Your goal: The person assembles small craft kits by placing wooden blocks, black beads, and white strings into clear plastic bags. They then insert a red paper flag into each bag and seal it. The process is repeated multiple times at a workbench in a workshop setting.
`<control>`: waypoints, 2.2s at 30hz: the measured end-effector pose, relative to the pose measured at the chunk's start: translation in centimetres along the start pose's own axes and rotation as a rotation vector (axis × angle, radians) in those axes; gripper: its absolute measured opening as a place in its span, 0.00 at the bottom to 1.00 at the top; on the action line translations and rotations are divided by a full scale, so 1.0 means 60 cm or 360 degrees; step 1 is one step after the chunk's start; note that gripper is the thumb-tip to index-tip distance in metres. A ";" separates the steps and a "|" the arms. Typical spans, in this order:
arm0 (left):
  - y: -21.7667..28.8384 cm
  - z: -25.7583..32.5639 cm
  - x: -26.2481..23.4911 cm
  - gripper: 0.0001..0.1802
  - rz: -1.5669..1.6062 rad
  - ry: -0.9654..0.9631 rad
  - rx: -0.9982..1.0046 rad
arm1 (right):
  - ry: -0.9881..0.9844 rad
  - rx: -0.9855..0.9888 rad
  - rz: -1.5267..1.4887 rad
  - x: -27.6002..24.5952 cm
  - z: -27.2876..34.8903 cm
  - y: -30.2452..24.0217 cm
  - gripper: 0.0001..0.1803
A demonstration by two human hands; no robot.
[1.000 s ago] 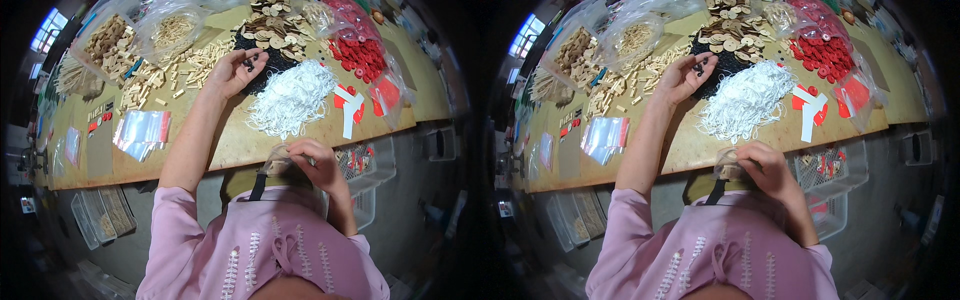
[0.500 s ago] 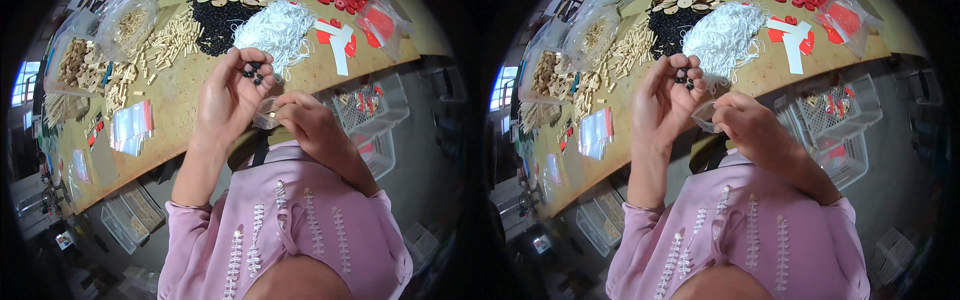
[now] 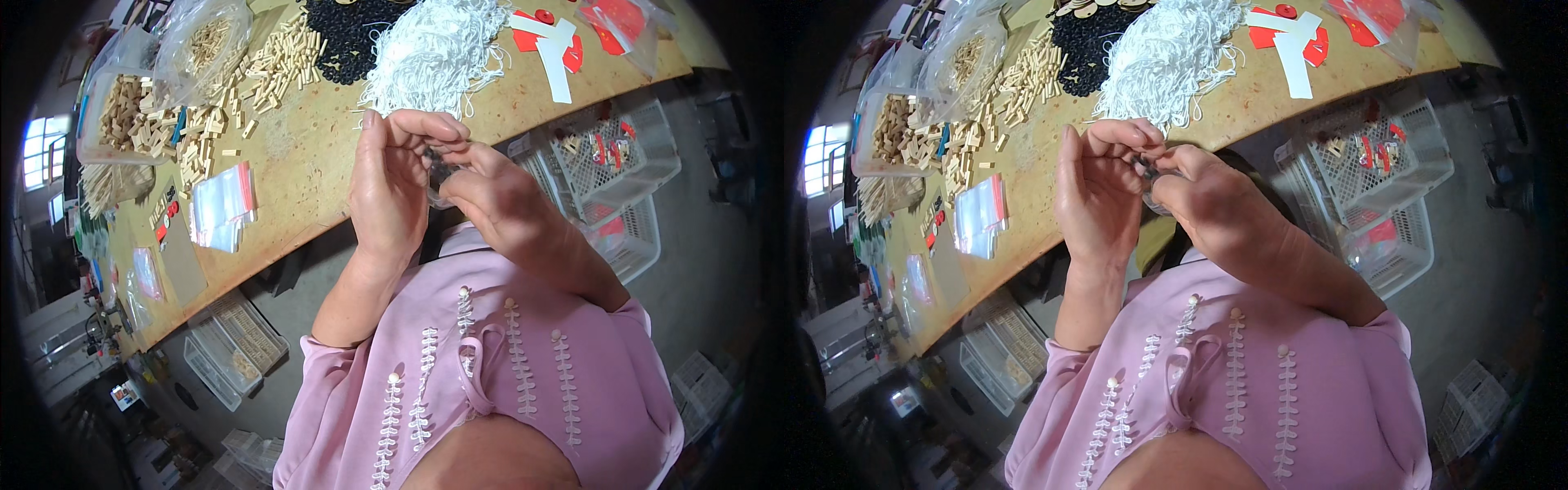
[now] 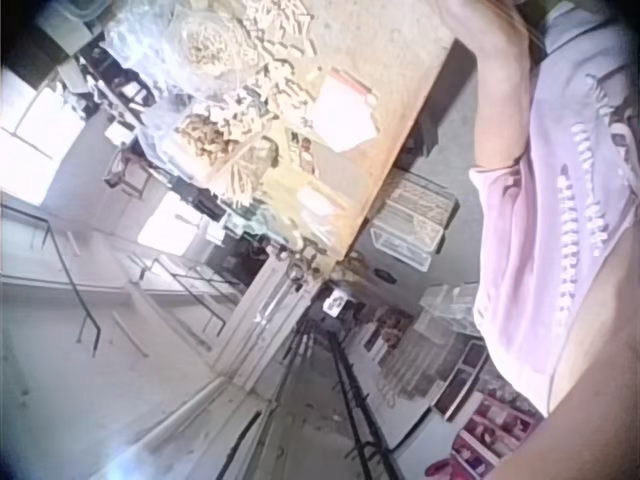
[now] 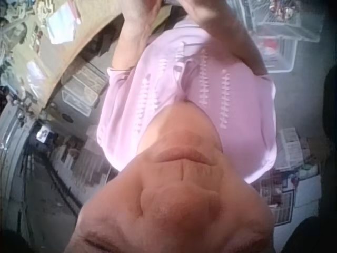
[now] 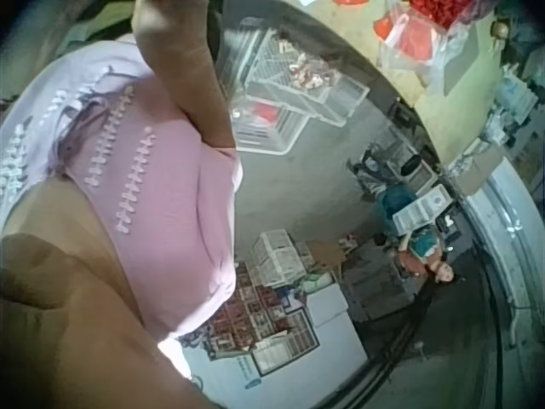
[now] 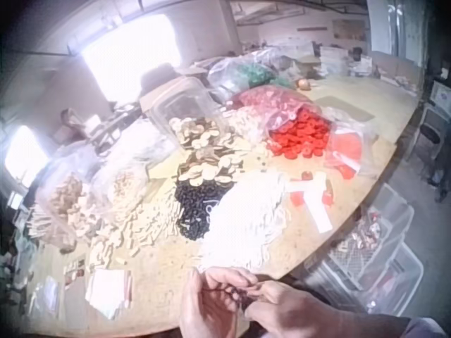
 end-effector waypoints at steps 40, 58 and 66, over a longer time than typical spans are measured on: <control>0.035 -0.324 -0.042 0.08 -0.2553 -0.0479 0.0717 | 0.0274 0.0219 0.0000 -0.170 -0.020 0.111 0.05; 0.030 -0.343 -0.068 0.10 -0.1375 -0.0293 0.0335 | 0.0320 0.0188 0.0019 -0.191 -0.026 0.099 0.04; 0.032 -0.209 0.042 0.10 -0.1267 -0.0542 0.0349 | 0.0333 -0.0054 -0.0085 -0.197 -0.053 0.061 0.03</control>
Point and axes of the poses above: each hand's wrist, its own z-axis away from the middle knuckle, its own x-axis out of the palm, y = z × x, the point moved 9 cm from there along -z, towards the middle knuckle, and after that the axes turned 9 degrees about x, right-handed, at the moved point
